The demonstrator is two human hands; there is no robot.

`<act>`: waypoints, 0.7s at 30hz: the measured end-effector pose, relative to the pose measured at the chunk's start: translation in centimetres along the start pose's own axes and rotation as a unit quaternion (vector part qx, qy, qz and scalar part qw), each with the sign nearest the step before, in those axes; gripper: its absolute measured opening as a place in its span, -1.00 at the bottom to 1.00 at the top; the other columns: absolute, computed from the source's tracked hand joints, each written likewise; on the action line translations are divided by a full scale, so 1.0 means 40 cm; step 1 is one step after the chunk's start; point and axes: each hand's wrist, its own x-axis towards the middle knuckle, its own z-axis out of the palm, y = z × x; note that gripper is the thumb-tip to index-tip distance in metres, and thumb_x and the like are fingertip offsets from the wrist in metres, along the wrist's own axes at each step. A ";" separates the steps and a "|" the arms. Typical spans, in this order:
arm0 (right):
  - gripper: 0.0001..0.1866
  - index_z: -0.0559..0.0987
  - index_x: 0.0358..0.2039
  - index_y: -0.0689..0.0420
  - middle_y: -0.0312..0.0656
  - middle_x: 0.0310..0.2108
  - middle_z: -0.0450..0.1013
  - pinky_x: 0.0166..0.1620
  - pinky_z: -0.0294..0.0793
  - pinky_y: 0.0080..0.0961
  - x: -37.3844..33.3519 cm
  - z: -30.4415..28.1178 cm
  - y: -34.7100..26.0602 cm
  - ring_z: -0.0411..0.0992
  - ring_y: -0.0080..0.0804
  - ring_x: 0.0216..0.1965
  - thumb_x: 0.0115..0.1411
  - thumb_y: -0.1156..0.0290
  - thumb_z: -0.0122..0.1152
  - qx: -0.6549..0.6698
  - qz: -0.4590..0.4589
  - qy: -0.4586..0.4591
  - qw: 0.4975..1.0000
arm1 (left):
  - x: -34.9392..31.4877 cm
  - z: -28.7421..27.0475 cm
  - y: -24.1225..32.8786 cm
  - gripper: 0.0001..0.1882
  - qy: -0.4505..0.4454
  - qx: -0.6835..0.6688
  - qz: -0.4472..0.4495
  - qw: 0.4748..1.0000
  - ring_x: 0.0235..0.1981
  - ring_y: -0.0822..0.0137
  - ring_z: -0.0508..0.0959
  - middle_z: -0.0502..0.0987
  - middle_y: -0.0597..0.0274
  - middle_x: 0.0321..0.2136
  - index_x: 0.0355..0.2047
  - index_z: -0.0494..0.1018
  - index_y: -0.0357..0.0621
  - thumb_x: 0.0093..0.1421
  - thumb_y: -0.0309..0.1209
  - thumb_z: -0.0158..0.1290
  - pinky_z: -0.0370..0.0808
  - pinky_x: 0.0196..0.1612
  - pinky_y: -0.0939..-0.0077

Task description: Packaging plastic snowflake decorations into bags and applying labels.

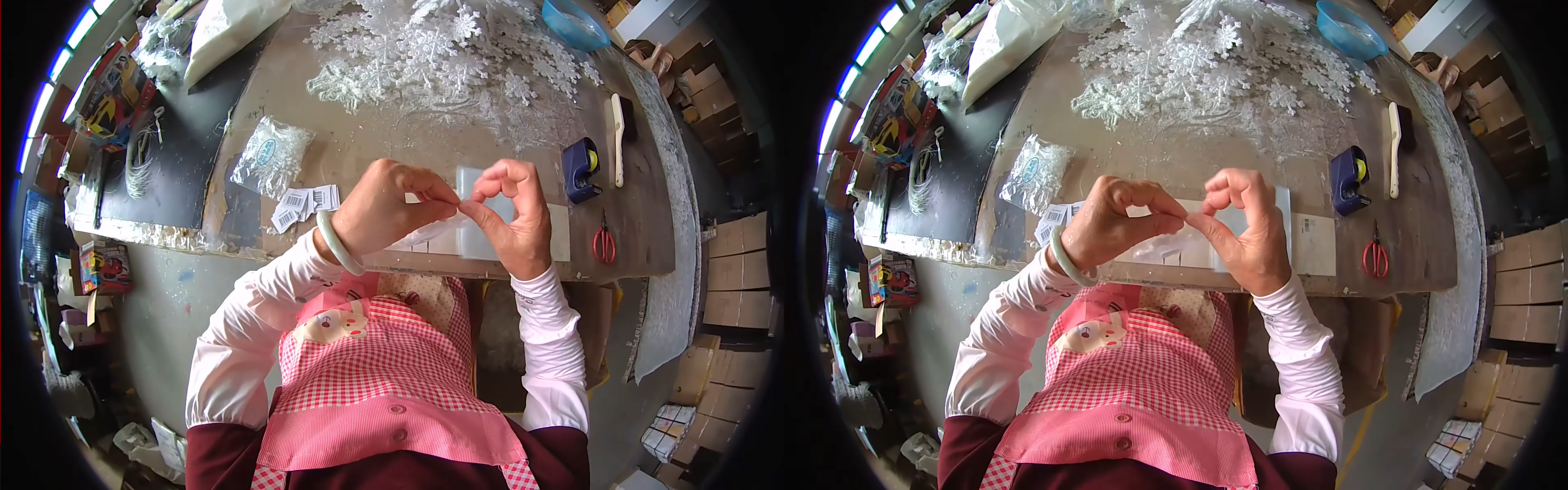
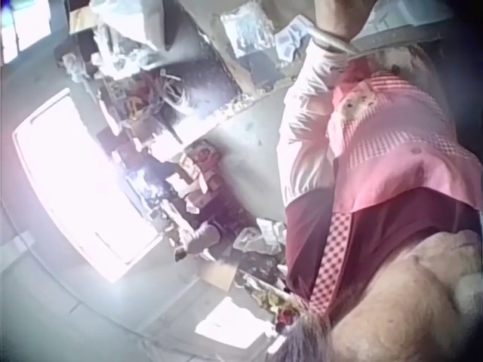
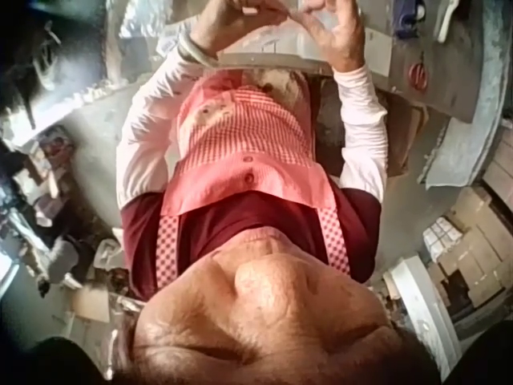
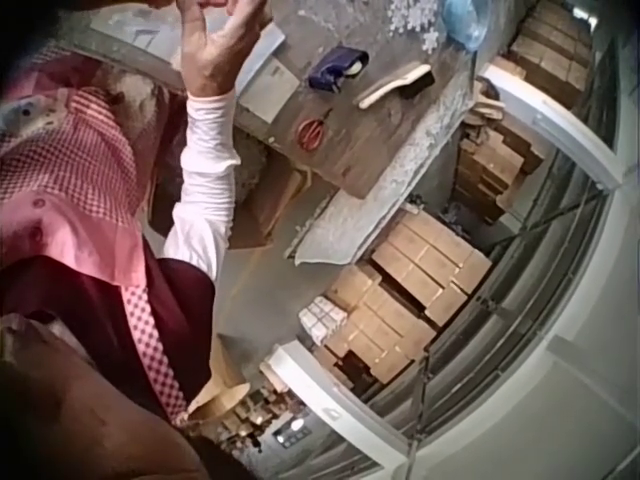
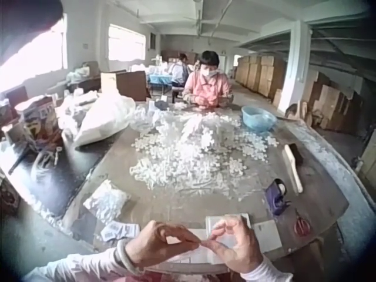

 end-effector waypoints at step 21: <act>-0.73 0.44 -0.42 0.11 -0.34 -0.50 0.43 0.05 0.29 -0.18 -0.013 -0.079 -0.051 0.44 -0.36 -0.34 -0.05 0.51 0.41 -0.213 -0.174 -0.008 0.961 | -0.008 0.068 0.017 -0.93 0.115 0.079 0.086 0.987 -0.50 0.24 0.57 0.58 0.26 -0.56 -0.48 0.56 -0.12 0.01 -0.44 0.21 0.39 -0.26 0.39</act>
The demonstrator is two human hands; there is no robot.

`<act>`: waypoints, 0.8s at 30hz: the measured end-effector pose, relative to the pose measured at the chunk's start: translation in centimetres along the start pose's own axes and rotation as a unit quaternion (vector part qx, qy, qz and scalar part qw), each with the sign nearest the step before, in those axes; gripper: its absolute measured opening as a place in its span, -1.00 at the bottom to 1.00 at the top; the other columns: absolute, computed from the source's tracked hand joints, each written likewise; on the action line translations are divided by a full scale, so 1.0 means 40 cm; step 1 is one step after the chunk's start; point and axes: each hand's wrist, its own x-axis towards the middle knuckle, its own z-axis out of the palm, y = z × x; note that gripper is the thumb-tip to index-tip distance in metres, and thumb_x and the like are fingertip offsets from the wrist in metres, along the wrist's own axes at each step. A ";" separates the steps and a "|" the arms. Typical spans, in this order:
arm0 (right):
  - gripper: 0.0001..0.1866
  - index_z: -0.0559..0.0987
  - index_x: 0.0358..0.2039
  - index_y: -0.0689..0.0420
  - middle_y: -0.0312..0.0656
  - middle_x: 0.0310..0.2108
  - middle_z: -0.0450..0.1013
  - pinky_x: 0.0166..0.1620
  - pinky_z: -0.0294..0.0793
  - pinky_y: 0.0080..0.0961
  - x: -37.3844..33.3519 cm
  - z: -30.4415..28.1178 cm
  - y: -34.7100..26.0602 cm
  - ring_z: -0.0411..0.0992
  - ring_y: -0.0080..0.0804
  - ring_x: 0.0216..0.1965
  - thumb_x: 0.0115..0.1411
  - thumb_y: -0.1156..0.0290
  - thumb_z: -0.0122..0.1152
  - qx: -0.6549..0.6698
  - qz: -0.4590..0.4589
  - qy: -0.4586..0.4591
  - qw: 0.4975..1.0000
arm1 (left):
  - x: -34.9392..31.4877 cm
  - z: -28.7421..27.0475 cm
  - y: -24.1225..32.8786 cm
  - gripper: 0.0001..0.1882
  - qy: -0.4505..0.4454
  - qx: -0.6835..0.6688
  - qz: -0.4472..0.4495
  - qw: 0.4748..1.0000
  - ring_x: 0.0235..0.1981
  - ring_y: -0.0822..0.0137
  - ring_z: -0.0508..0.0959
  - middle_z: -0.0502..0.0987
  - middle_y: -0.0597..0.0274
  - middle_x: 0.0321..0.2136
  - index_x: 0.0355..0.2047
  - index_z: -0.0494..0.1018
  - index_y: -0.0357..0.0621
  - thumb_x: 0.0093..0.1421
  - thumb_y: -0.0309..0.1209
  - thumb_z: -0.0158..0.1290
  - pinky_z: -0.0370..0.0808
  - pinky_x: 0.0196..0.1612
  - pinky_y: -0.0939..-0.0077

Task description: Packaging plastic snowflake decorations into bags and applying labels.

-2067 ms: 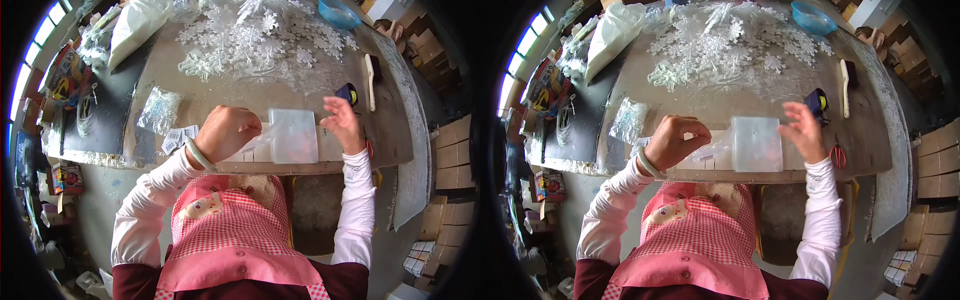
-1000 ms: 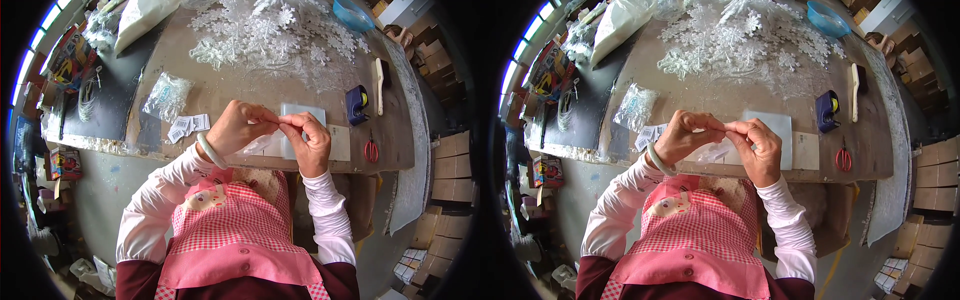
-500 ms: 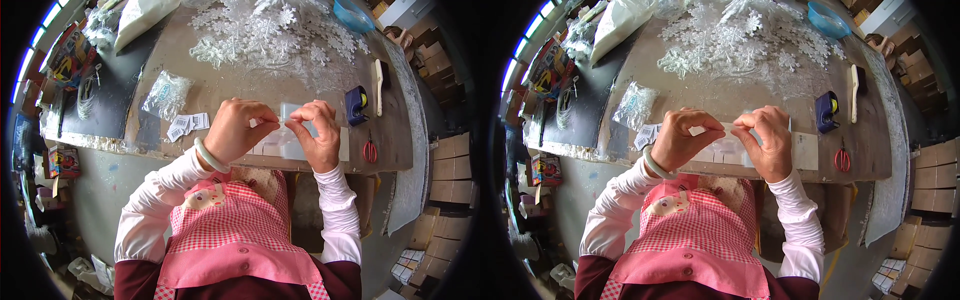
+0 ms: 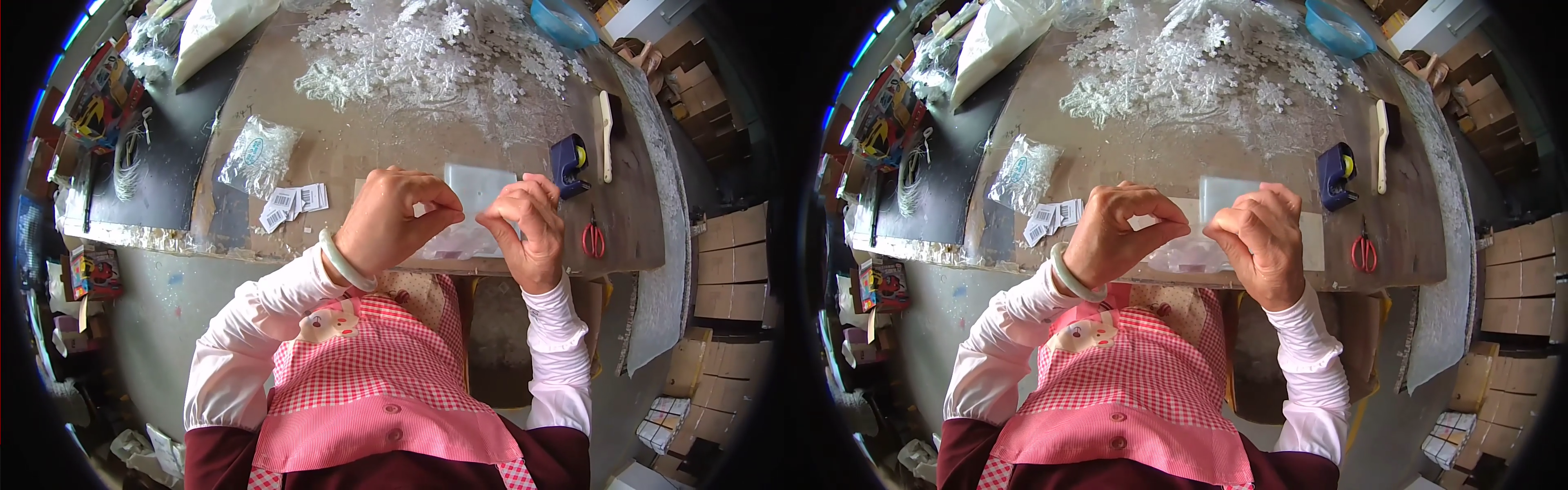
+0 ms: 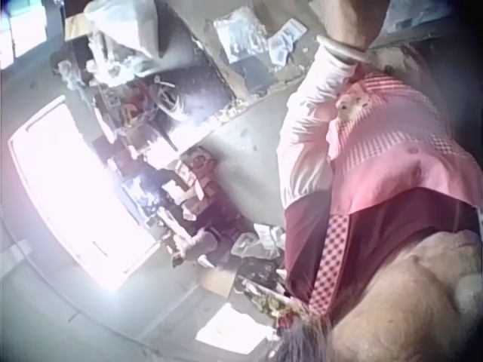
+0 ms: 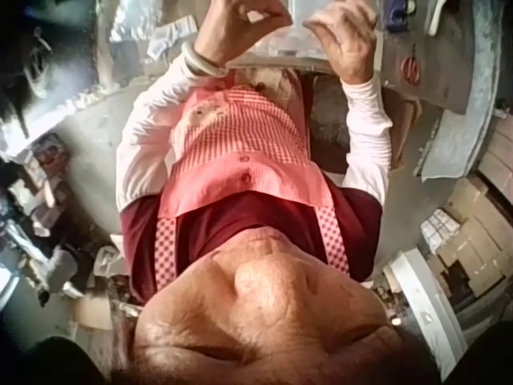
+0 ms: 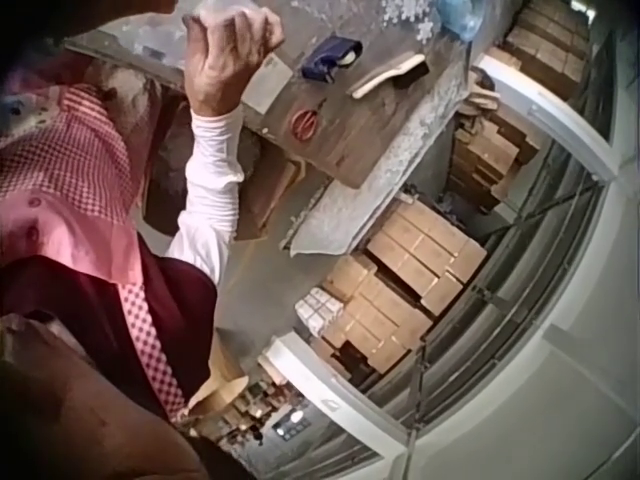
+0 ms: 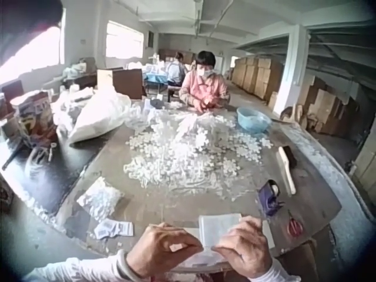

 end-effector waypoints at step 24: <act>-0.78 0.60 -0.28 0.23 -0.06 -0.43 0.52 -0.35 0.44 -0.45 -0.493 -0.372 0.019 0.49 -0.32 -0.47 0.02 0.44 0.25 -0.005 0.422 -0.382 0.822 | -0.222 0.088 -0.193 -0.41 -0.034 0.151 0.061 0.986 -0.14 0.09 0.47 0.46 0.15 -0.24 0.11 0.34 -0.10 0.02 -0.46 0.16 0.33 -0.03 0.17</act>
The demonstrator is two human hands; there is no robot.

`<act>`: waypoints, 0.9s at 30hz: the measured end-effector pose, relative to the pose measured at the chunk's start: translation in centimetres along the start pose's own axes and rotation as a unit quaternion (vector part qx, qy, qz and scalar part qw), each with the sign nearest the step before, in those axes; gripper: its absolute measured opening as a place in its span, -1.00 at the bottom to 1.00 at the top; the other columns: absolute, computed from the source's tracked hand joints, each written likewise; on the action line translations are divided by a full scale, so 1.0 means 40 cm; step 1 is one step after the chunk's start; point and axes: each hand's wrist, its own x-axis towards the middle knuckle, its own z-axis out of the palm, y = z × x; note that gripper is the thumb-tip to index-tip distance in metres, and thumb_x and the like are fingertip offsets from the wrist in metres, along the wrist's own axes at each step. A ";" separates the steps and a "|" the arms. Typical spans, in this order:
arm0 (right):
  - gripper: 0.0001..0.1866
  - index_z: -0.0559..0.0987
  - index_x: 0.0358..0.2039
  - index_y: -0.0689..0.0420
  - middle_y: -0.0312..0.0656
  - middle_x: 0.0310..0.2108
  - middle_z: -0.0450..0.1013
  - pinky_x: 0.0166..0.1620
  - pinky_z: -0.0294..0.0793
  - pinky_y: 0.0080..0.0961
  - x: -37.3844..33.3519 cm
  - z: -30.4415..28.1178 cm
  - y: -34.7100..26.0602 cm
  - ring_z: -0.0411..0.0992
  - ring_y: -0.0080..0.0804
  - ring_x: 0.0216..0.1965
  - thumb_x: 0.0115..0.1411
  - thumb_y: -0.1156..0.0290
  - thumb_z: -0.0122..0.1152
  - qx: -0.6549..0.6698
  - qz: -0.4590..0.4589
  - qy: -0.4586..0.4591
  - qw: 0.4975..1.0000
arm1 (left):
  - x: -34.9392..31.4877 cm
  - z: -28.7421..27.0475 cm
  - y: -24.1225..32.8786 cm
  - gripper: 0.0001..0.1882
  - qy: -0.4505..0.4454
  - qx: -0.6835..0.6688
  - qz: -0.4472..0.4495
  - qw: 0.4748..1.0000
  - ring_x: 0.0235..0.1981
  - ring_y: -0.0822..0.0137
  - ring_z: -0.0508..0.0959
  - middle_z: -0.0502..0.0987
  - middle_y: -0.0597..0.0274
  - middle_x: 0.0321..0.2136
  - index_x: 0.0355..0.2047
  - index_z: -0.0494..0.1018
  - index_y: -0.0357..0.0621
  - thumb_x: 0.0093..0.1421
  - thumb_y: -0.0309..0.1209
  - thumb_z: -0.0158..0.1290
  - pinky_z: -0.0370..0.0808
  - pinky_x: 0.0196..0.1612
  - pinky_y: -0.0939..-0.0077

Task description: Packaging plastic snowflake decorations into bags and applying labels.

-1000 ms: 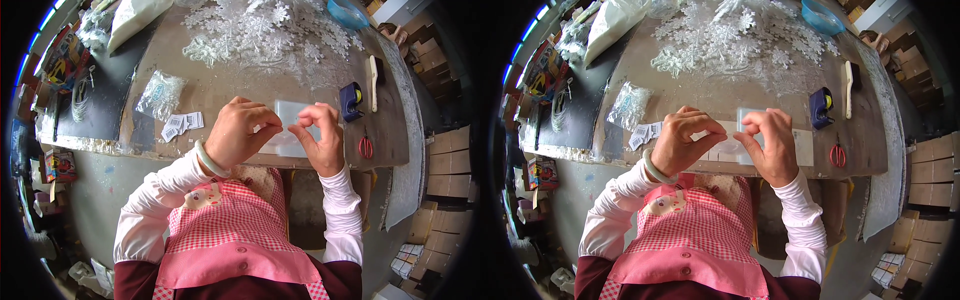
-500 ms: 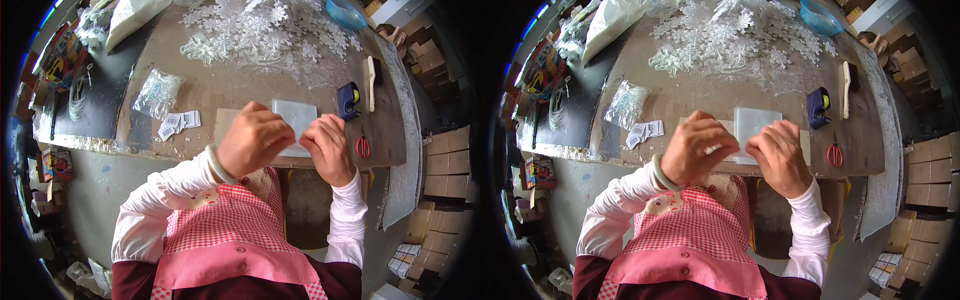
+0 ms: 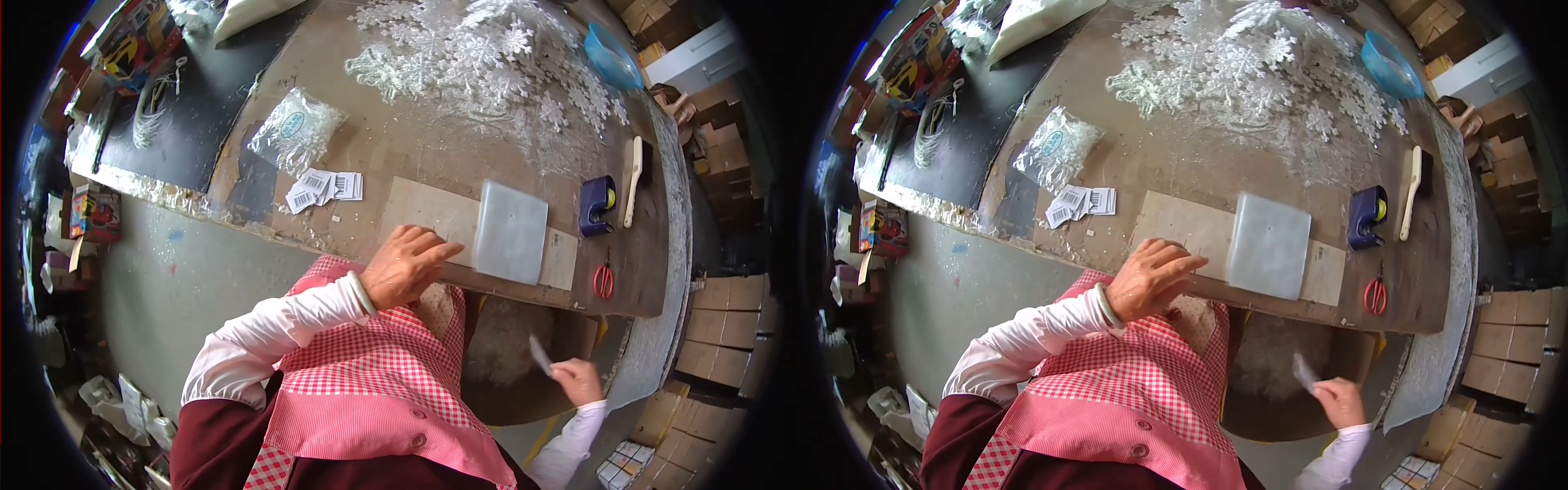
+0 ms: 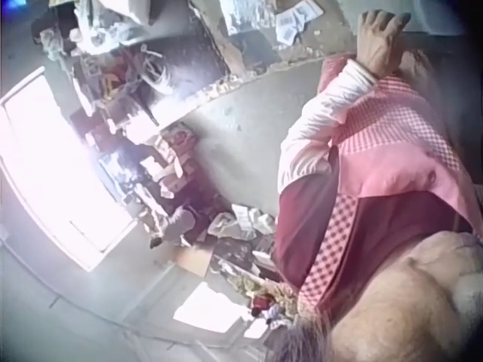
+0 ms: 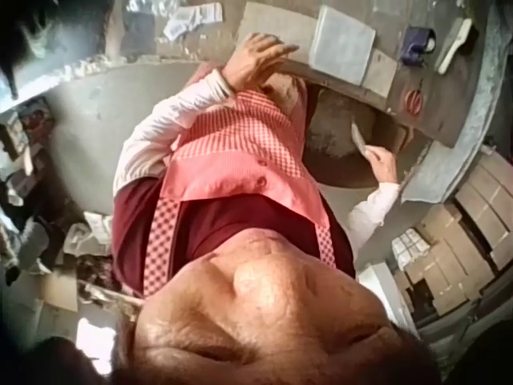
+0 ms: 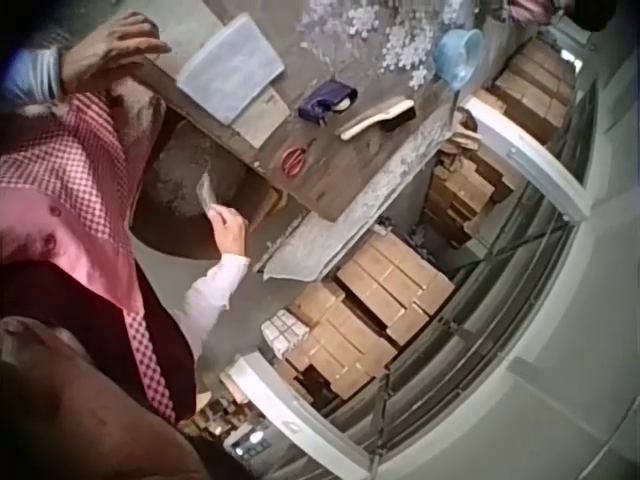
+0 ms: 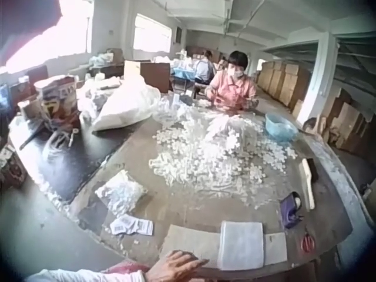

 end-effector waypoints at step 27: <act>-0.45 0.24 0.24 0.26 0.09 0.20 0.24 0.23 0.15 -0.16 0.665 0.144 -0.231 0.22 0.03 0.20 0.41 0.12 -0.30 -0.174 -0.261 0.412 0.856 | -0.090 0.013 -0.112 -0.24 0.298 0.119 -0.142 0.936 0.35 -0.29 -0.09 0.18 -0.28 0.19 0.19 0.17 -0.07 0.04 -0.10 0.18 -0.25 0.33 -0.26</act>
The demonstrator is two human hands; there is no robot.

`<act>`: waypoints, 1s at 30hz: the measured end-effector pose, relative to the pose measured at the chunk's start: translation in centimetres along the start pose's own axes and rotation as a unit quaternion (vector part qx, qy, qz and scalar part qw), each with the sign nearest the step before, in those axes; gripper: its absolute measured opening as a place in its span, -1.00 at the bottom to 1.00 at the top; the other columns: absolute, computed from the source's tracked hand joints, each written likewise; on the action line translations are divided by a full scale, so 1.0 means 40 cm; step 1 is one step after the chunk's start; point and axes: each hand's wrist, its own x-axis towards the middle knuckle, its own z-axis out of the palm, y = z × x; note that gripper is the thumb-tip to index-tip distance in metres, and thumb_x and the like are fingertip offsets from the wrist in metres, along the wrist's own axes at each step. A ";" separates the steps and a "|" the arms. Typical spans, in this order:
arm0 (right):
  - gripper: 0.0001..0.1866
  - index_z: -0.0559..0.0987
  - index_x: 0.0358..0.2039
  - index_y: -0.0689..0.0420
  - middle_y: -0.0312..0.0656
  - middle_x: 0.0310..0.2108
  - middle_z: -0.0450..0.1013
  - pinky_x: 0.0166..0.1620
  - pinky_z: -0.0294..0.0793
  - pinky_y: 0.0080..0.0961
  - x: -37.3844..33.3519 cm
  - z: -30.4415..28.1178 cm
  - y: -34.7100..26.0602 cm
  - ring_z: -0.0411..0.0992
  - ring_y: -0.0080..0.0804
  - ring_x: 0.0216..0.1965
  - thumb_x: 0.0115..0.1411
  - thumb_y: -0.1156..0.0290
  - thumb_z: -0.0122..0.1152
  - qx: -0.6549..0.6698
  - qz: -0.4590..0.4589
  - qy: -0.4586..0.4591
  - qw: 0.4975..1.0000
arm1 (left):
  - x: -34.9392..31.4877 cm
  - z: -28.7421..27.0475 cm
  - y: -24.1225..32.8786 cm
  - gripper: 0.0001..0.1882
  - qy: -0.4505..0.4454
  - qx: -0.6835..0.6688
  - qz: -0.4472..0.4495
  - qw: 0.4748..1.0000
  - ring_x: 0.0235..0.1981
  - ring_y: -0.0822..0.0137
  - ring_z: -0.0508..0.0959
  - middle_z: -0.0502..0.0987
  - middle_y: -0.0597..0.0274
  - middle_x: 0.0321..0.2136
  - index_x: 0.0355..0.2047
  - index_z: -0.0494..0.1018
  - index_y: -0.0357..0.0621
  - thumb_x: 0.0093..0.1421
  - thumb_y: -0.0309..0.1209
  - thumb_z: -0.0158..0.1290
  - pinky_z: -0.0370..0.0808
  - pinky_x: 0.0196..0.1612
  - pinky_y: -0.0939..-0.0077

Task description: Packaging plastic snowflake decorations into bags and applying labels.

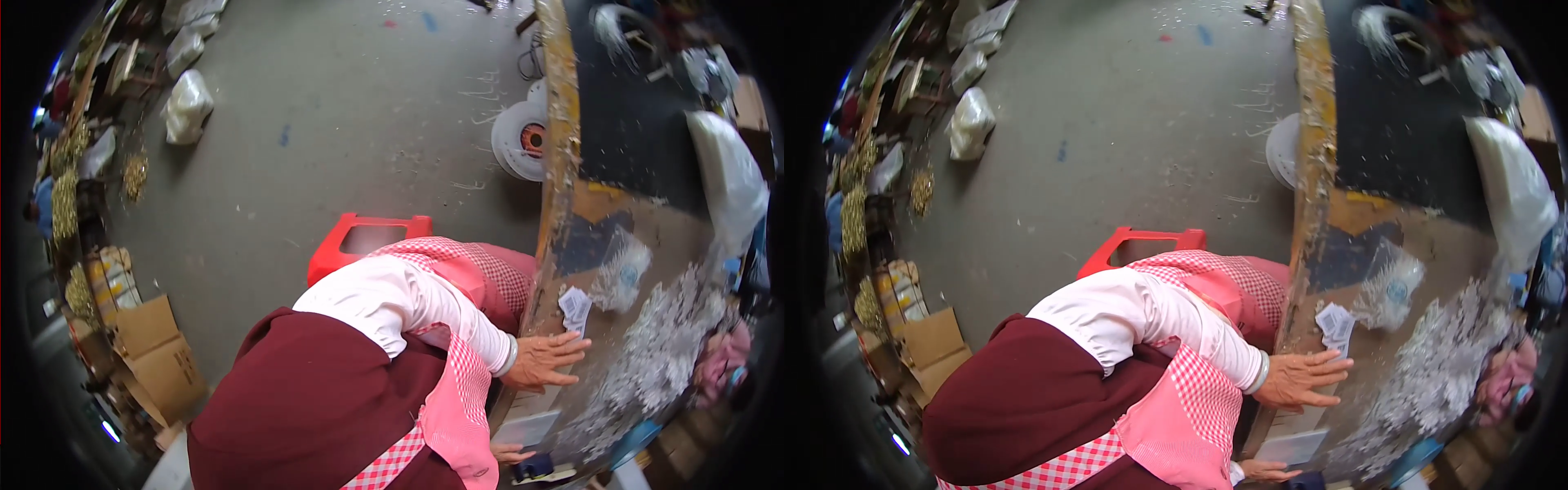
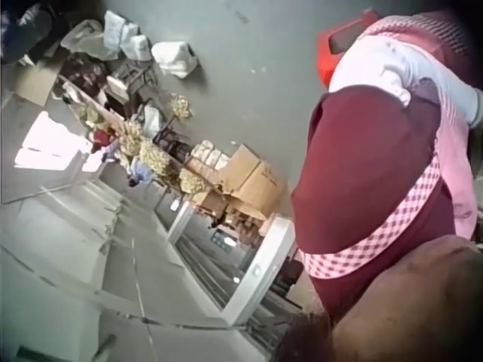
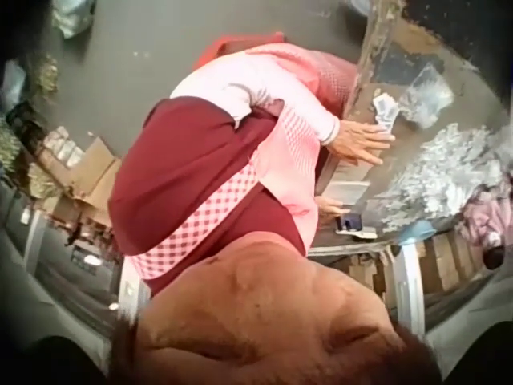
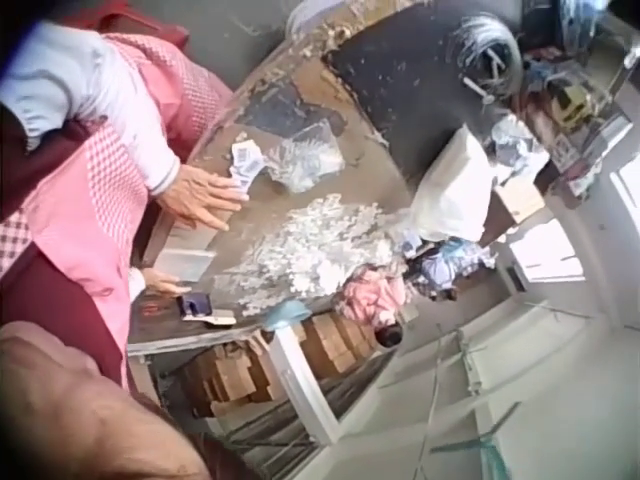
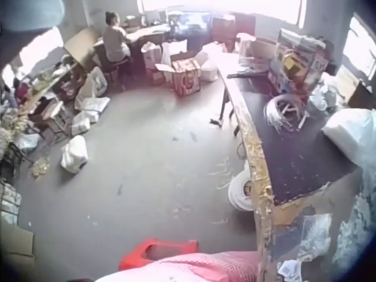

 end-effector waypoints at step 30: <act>-0.46 0.24 0.24 0.26 0.18 0.14 0.29 0.17 0.22 -0.10 -0.006 -0.030 -0.037 0.28 0.09 0.13 0.40 0.15 -0.24 -0.035 0.092 -0.052 0.994 | 0.000 0.002 -0.001 -0.40 -0.034 0.095 0.025 0.995 0.36 -0.26 -0.10 0.20 -0.26 0.18 0.03 0.27 -0.19 0.08 -0.09 0.10 -0.34 0.37 -0.20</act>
